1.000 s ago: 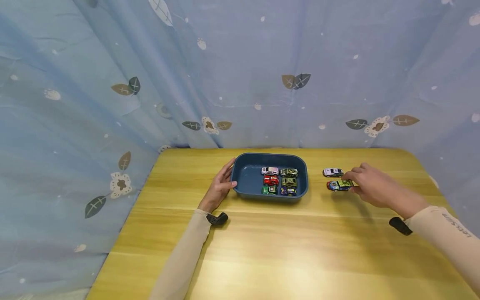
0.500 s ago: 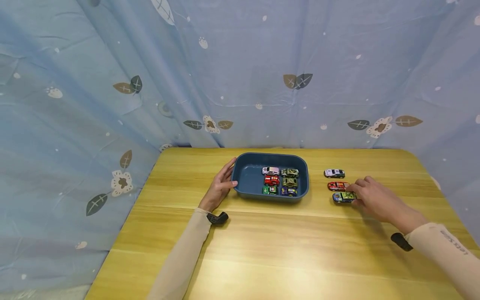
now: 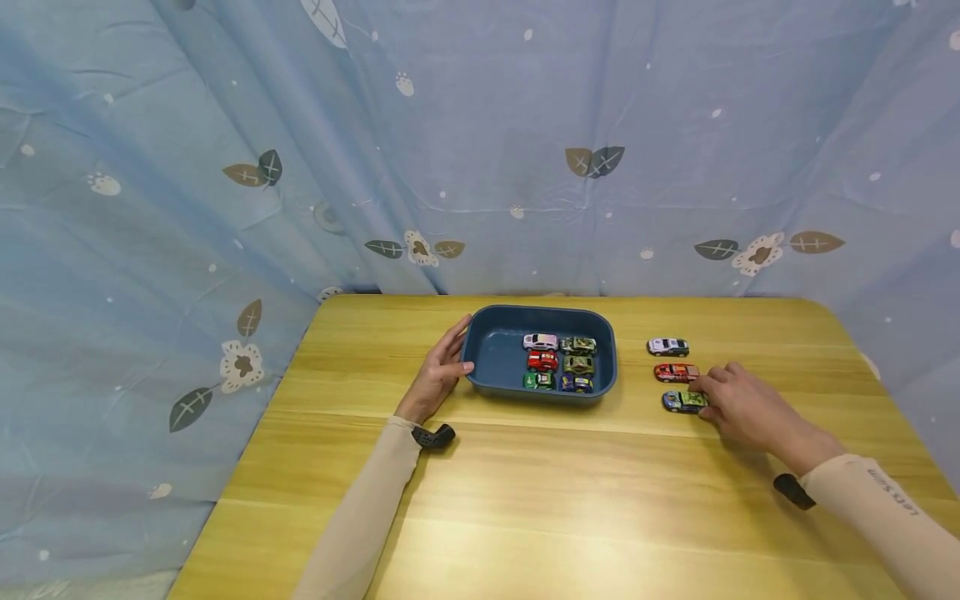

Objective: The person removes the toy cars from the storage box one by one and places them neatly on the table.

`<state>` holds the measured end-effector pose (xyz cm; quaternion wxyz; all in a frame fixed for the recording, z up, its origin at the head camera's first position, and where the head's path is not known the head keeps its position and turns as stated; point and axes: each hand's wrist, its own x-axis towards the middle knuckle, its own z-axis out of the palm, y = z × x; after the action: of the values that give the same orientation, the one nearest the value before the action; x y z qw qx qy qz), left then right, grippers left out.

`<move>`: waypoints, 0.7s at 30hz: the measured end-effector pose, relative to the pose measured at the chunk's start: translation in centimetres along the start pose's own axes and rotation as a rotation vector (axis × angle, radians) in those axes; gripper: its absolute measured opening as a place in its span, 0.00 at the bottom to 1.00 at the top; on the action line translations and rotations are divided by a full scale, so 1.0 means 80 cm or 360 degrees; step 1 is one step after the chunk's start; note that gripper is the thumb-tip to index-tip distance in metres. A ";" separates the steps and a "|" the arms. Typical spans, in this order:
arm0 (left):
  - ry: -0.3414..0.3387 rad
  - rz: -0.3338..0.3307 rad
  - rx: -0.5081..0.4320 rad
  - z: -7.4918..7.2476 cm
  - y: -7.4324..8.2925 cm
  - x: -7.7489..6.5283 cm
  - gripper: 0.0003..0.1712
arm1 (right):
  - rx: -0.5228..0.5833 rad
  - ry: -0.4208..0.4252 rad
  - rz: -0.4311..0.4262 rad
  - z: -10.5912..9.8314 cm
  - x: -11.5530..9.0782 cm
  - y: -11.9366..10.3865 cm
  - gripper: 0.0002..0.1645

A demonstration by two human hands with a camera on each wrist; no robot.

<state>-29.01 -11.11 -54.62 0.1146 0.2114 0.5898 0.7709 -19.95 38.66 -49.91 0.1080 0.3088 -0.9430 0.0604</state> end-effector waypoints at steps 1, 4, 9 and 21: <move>-0.0002 -0.0005 0.0003 0.000 0.000 0.000 0.50 | 0.0003 -0.0011 0.0015 0.001 -0.001 -0.001 0.23; -0.0001 -0.0008 0.0013 0.000 0.000 -0.001 0.50 | 0.0025 -0.0045 0.0051 0.001 -0.001 -0.002 0.23; -0.0010 0.0008 0.0016 -0.001 0.000 0.001 0.51 | 0.0030 -0.0074 0.0066 0.001 0.003 -0.001 0.24; 0.0006 -0.0004 -0.0010 0.000 0.000 0.001 0.51 | 0.0057 -0.0172 0.0125 -0.001 0.003 -0.003 0.27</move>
<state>-29.09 -11.08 -54.64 0.1151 0.2088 0.5878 0.7730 -19.96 38.36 -49.74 0.0490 0.2762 -0.9577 0.0647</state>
